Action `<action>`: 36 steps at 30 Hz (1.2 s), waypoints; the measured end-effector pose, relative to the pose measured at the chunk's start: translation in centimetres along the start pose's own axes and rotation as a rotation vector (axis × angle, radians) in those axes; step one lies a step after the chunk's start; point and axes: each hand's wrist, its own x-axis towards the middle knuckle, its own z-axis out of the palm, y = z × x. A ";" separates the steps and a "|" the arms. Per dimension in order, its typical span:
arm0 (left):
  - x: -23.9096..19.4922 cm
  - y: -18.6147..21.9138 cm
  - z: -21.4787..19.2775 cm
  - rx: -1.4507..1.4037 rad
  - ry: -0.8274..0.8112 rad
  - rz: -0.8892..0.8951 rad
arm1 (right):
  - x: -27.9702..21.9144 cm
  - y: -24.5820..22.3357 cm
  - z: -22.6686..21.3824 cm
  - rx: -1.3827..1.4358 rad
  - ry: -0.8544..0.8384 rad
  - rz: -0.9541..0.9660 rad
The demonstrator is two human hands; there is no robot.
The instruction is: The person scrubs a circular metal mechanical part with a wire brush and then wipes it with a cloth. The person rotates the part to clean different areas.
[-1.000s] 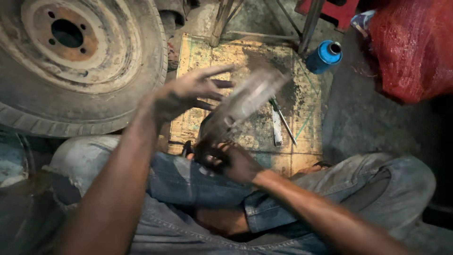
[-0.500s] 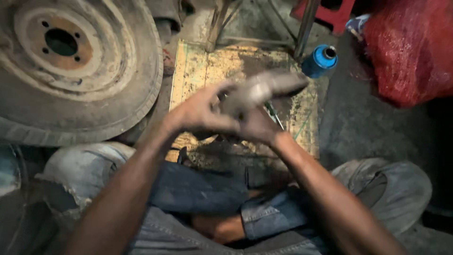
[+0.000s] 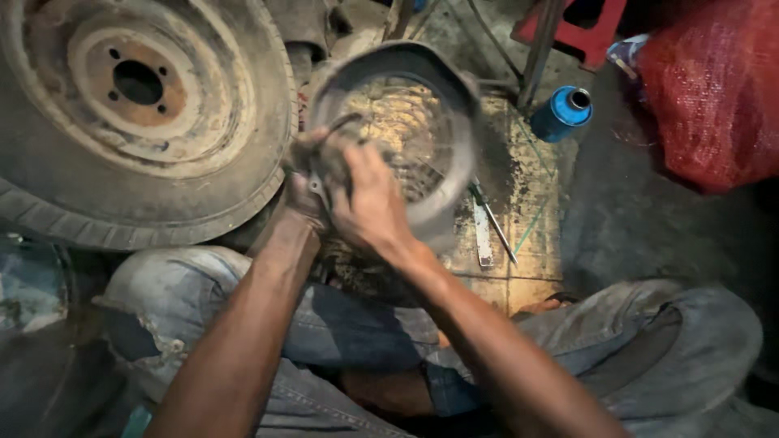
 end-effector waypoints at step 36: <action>1.1 -2.4 0.2 -0.024 -0.010 -0.192 | 1.9 4.1 -9.1 0.201 0.083 -0.150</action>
